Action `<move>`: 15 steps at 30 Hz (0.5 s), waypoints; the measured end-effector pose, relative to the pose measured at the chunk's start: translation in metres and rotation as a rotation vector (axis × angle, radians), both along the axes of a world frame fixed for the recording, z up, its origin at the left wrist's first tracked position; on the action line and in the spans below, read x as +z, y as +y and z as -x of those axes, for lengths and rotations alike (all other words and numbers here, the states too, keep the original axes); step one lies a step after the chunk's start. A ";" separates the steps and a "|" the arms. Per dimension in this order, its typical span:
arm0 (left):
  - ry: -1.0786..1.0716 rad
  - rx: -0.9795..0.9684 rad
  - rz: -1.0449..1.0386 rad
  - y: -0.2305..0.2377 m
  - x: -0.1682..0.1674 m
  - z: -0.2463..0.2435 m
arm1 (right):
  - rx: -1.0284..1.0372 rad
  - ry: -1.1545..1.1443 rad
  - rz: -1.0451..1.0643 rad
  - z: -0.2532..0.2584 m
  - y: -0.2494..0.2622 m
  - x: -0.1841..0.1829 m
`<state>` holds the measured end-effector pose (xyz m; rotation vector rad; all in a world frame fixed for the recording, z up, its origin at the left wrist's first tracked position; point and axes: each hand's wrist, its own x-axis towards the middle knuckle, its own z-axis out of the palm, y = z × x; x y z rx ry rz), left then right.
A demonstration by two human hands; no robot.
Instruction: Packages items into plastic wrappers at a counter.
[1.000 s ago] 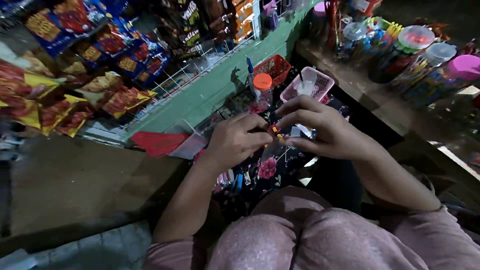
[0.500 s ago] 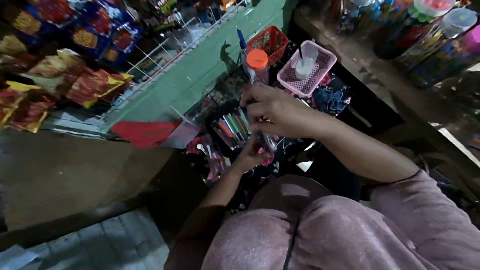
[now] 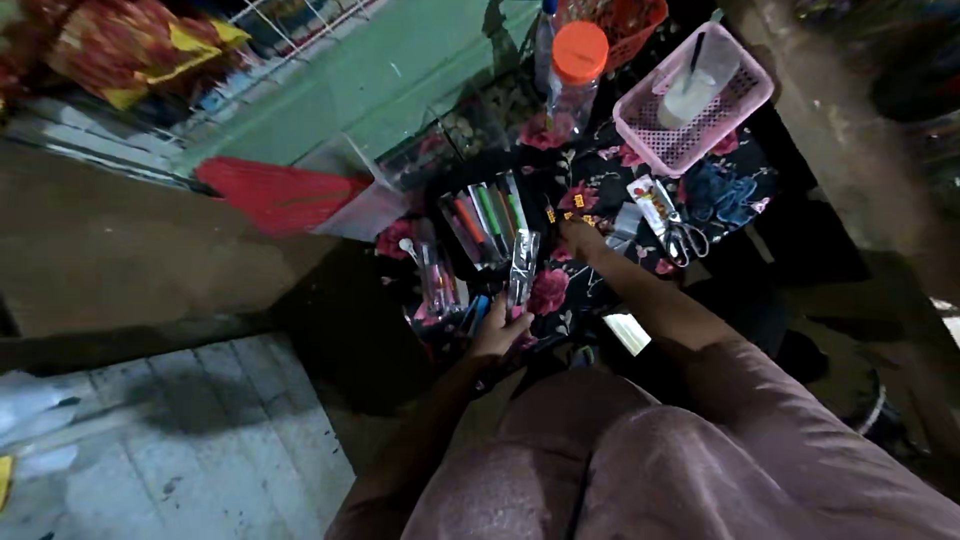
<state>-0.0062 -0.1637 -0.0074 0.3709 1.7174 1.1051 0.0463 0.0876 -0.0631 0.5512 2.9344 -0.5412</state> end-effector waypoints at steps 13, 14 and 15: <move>0.112 -0.080 -0.150 -0.007 0.024 -0.005 | -0.030 -0.313 0.217 0.022 -0.010 -0.054; 0.109 -0.093 -0.169 -0.007 0.028 -0.006 | -0.011 -0.293 0.199 0.019 -0.011 -0.058; 0.111 -0.097 -0.188 -0.008 0.032 -0.006 | -0.010 -0.284 0.203 0.017 -0.012 -0.059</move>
